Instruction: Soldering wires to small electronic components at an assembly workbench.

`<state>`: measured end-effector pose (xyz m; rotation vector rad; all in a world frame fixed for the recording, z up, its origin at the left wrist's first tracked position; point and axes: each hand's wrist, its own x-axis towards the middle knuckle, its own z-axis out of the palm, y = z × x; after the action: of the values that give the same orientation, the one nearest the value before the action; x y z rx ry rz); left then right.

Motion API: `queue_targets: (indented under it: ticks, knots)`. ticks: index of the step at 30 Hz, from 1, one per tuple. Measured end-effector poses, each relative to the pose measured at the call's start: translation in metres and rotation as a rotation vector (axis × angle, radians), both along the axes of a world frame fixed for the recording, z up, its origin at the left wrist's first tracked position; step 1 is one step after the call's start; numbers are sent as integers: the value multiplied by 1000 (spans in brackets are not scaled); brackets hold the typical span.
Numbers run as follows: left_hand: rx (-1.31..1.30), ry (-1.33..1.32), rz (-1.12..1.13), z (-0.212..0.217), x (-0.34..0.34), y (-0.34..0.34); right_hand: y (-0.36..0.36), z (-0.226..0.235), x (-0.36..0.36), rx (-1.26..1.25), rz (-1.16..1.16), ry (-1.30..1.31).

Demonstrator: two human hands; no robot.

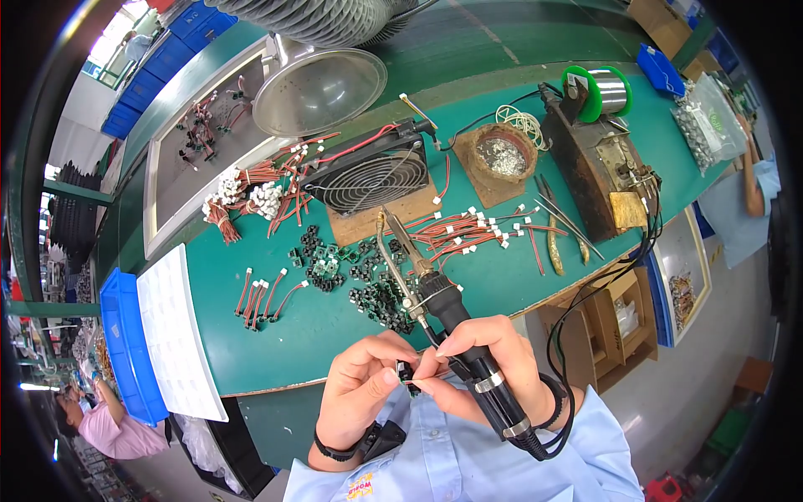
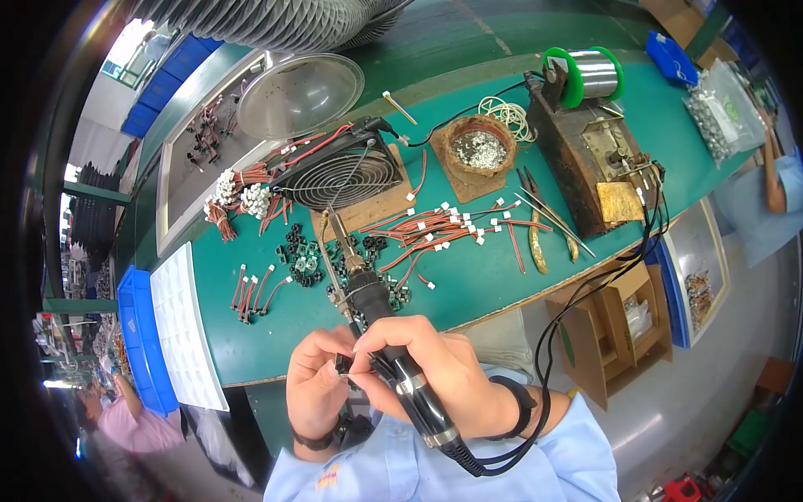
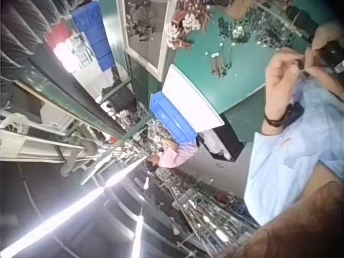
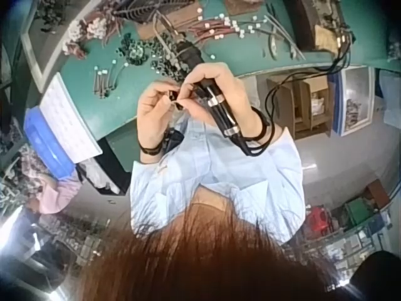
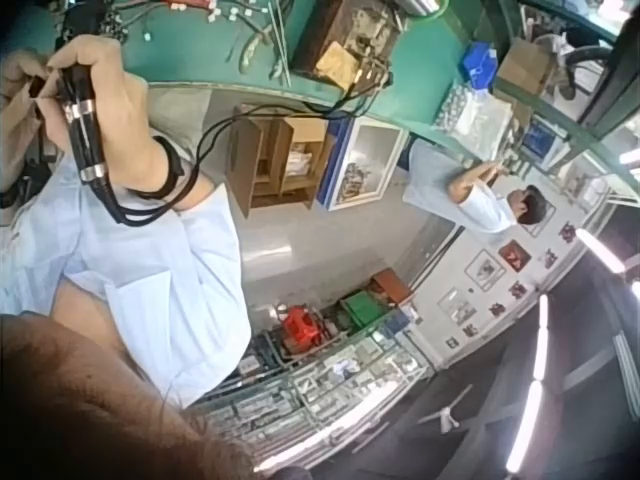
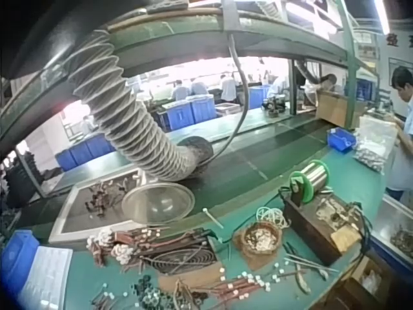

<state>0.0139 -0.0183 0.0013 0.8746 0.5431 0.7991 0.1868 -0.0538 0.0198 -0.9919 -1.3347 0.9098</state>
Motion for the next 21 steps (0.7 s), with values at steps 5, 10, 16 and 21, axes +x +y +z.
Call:
queue_targets:
  ticks: [5, 10, 16, 21]
  knots:
    - [-8, -15, 0, 1, 0, 0, 0, 2, 0, 21, -11, -23]
    - [-7, -18, -7, 1, 0, 0, -1, 4, 2, 25, -17, -46]
    - [-26, -34, -25, 1, -1, 0, 0, 1, 3, -9, 34, 21]
    - [-91, -69, -52, 3, 0, 1, 0, 4, 4, 30, 31, -19]
